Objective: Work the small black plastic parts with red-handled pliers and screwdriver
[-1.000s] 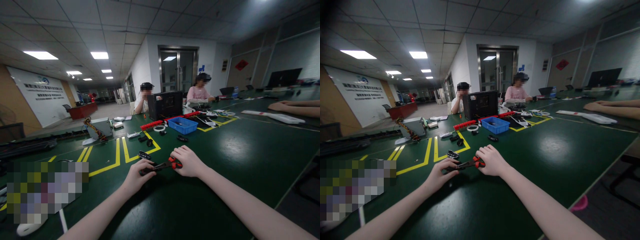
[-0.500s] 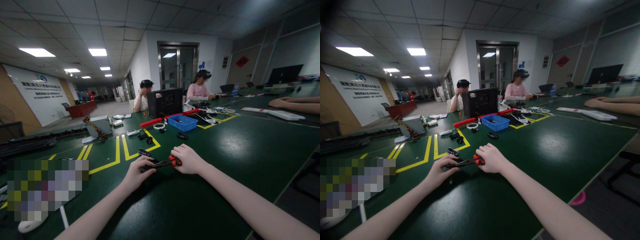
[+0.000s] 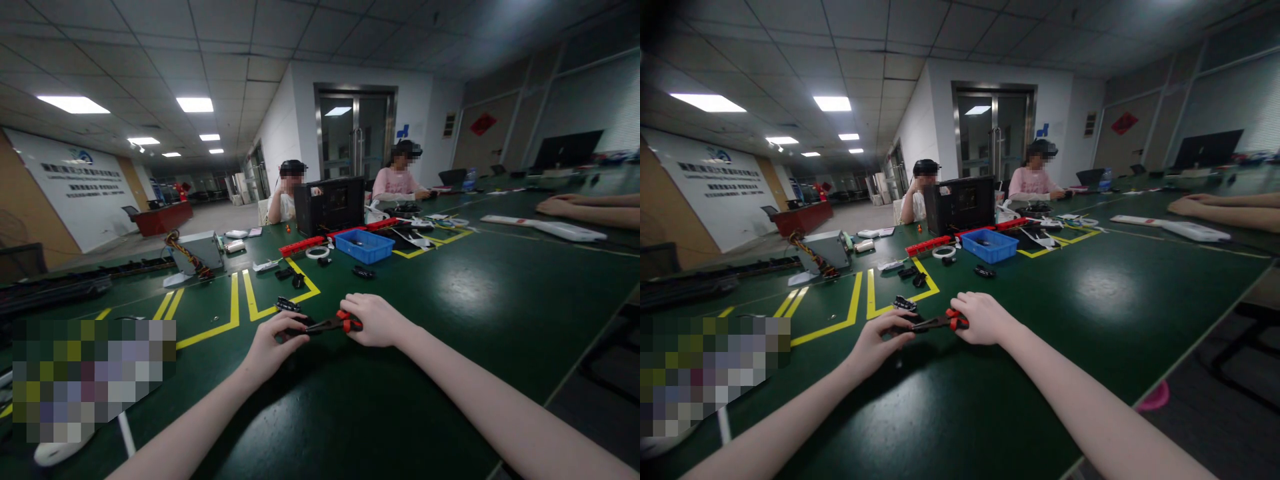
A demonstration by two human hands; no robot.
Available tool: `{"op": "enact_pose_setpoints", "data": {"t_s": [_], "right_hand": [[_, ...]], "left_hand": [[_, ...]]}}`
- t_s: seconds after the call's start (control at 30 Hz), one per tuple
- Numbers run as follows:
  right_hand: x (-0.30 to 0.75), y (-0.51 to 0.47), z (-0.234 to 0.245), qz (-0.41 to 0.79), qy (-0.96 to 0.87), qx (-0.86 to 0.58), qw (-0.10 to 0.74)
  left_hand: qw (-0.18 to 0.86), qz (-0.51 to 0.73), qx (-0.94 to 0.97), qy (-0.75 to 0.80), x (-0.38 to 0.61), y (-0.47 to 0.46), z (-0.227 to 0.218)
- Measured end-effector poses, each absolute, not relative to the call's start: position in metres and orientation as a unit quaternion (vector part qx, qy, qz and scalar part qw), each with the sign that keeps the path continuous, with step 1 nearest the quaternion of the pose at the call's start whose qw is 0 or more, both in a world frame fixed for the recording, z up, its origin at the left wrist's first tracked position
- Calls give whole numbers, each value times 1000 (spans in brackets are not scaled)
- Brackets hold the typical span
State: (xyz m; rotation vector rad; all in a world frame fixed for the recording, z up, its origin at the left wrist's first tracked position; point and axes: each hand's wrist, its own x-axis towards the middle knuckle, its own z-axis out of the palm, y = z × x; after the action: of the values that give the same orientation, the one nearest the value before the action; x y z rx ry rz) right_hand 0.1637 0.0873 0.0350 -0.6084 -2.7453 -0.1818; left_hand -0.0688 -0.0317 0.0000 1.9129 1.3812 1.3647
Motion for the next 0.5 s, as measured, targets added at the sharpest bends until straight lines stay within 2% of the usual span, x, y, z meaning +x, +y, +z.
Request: {"op": "enact_pose_setpoints", "data": {"t_s": [0.3, 0.5], "right_hand": [[173, 100, 33, -115, -951, -189, 214], [173, 101, 33, -119, -951, -167, 230]], "left_hand": [[319, 458, 669, 491, -67, -31, 0], [279, 411, 722, 482, -67, -32, 3]]}}
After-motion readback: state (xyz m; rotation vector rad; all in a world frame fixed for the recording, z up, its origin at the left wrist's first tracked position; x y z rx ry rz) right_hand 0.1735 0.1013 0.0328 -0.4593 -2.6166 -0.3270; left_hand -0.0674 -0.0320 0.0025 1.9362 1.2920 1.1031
